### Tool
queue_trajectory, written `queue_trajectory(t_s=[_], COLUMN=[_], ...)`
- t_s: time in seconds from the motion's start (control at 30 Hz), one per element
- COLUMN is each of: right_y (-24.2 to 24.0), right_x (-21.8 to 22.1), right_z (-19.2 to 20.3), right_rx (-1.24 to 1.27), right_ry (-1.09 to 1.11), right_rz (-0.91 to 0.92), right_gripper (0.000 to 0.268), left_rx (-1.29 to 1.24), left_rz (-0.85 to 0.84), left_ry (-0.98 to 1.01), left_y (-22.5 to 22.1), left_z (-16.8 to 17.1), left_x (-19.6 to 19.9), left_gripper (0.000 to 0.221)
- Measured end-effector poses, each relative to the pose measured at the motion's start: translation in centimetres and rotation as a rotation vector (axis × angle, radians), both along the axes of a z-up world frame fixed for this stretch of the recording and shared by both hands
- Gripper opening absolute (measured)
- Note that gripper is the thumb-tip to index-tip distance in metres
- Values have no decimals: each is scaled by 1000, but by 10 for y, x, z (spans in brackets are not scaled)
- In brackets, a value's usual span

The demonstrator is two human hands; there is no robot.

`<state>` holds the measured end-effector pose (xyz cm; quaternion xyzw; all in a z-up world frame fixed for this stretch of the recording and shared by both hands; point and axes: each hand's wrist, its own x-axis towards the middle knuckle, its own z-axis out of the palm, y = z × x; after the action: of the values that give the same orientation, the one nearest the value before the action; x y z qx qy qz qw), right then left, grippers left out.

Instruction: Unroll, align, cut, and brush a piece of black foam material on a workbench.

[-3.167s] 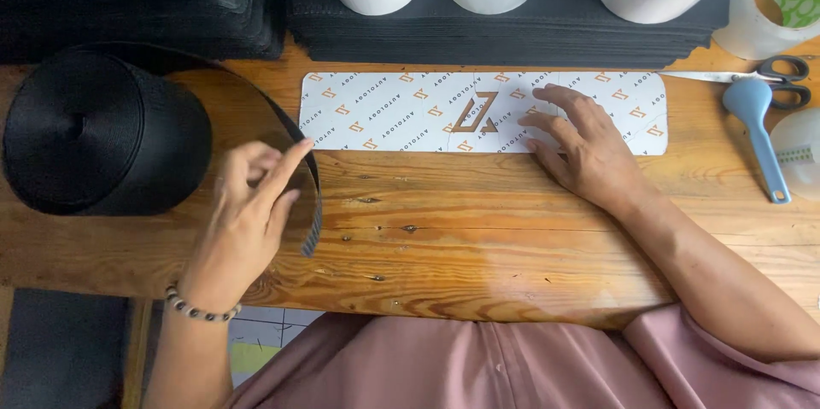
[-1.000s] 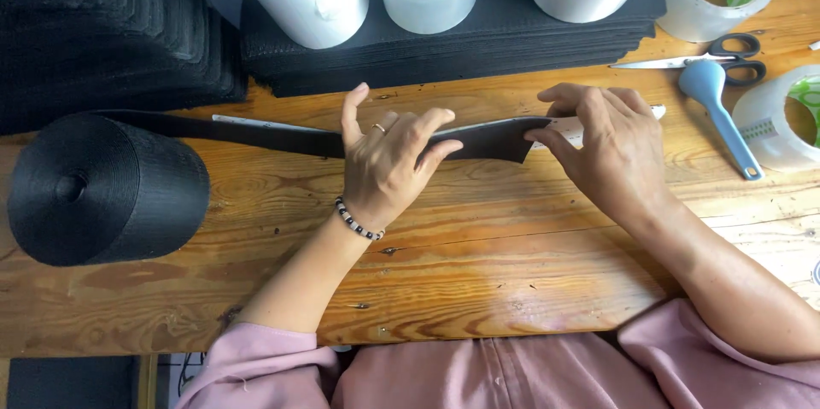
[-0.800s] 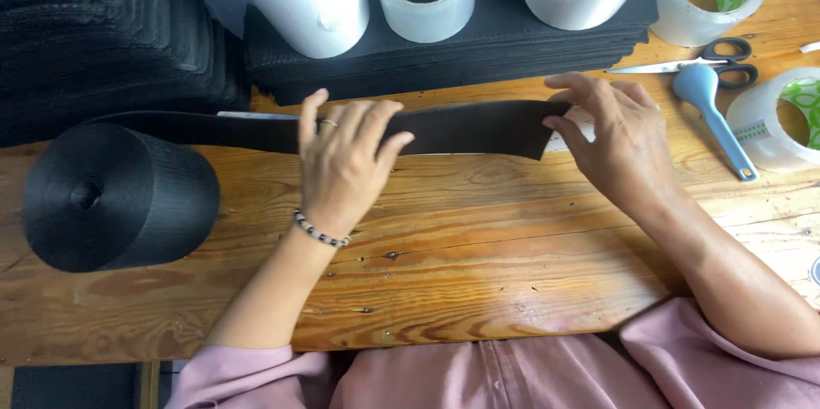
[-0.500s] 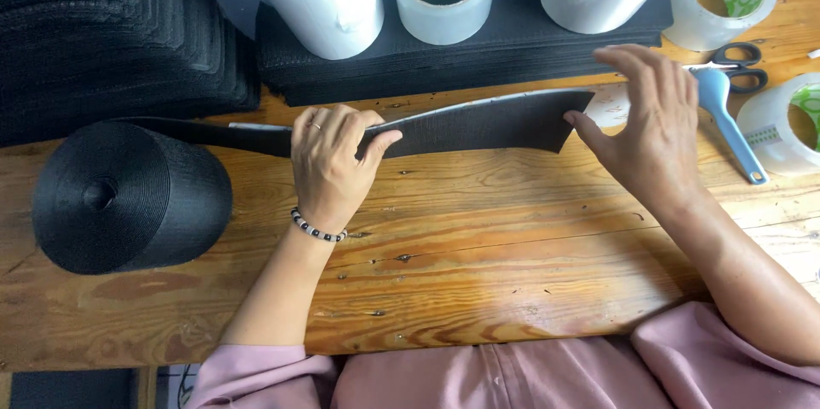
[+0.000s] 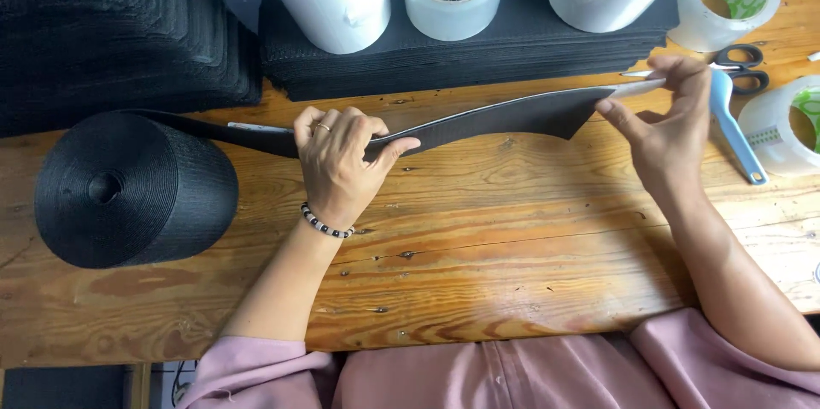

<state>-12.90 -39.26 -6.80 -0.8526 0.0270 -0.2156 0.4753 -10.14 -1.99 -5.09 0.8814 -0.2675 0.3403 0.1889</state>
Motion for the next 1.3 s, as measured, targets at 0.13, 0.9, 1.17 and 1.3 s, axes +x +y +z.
queue_trajectory(t_s=[0.13,0.9,1.17,1.3], right_y=[11,-27,-33,-38], right_x=[-1,12,18,18], right_z=[-8,-34,-33,-34], right_rx=[99,204,44,38], right_ry=[-44,6,-51,1], right_rz=[137,231,184,158], right_gripper=[68,7,17,10], left_rx=[4,25,-18,21], left_rz=[14,205,280,349], left_ry=[-18,230,223,215], left_y=[0,113,117,123], left_z=[-1,13,7,10], left_x=[2,19,16,12], left_gripper=[47,24,30,25])
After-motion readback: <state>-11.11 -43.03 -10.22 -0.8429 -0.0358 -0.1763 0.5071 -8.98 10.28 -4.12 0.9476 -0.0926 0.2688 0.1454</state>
